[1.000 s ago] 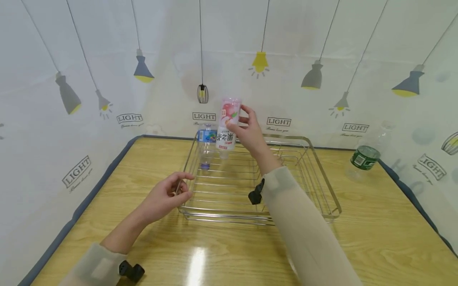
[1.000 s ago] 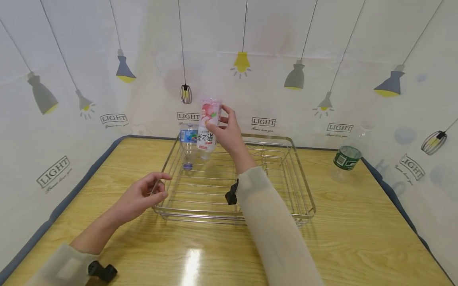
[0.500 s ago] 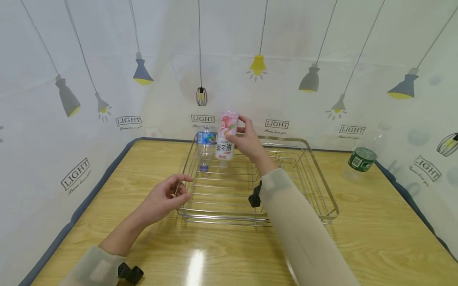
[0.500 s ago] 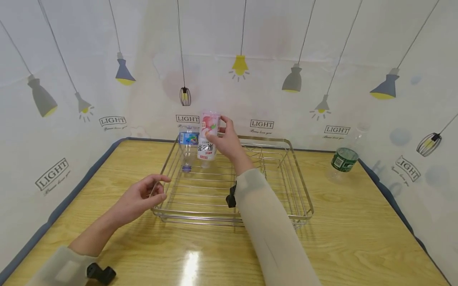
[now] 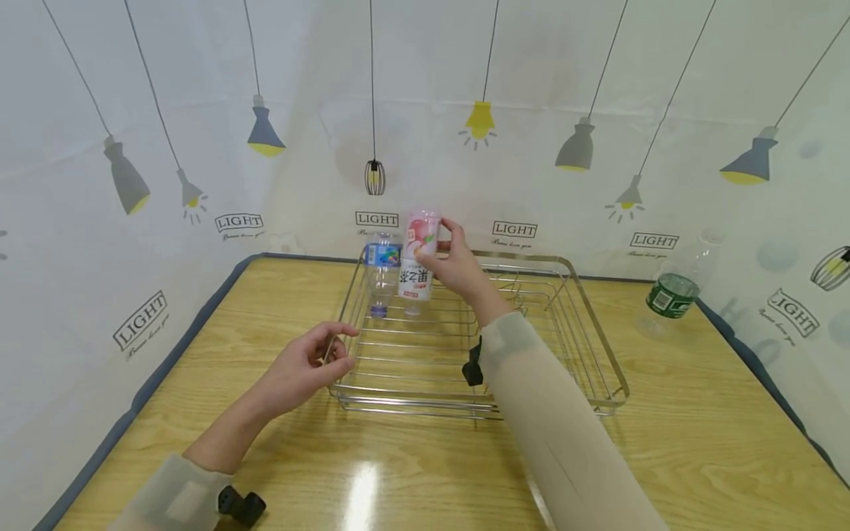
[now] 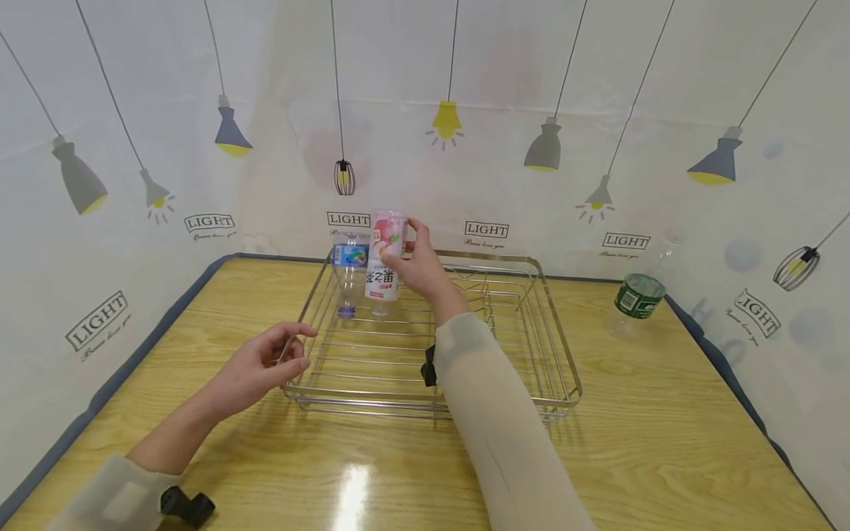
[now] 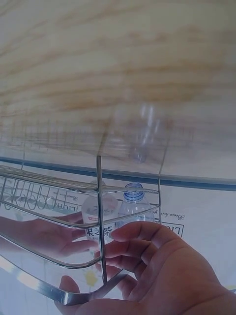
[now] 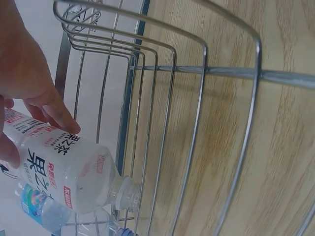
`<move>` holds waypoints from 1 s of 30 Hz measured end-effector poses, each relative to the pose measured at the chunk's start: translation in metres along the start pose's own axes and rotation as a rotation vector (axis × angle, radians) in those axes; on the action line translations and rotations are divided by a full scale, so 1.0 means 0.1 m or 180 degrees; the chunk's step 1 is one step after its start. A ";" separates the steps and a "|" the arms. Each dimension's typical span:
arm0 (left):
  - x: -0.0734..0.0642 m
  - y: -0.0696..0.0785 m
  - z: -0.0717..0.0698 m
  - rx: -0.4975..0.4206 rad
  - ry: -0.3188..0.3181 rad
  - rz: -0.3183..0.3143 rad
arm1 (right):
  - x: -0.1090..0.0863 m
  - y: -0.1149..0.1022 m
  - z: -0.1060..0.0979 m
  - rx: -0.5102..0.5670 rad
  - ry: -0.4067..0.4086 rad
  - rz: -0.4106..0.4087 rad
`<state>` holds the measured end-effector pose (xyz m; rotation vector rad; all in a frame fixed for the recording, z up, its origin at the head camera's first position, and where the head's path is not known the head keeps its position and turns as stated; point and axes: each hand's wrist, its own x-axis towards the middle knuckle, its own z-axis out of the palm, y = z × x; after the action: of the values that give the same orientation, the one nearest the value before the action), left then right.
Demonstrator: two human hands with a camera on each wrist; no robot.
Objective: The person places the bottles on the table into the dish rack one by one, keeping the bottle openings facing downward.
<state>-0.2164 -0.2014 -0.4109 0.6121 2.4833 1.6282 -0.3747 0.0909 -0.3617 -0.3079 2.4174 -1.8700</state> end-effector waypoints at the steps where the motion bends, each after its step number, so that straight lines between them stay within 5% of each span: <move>1: 0.00 0.00 0.00 -0.0001 -0.0002 0.0007 | 0.00 0.00 0.00 -0.0017 0.0001 -0.0008; 14: 0.00 0.02 0.00 -0.0006 -0.0008 0.0025 | -0.02 0.02 -0.01 -0.0575 -0.0072 0.0115; 30: 0.00 0.01 0.00 0.0000 0.0007 -0.0017 | -0.06 0.01 0.01 -0.0366 -0.0175 0.0224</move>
<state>-0.2156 -0.2009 -0.4100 0.6037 2.4843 1.6278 -0.3692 0.0911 -0.3638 -0.2735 2.4702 -1.6757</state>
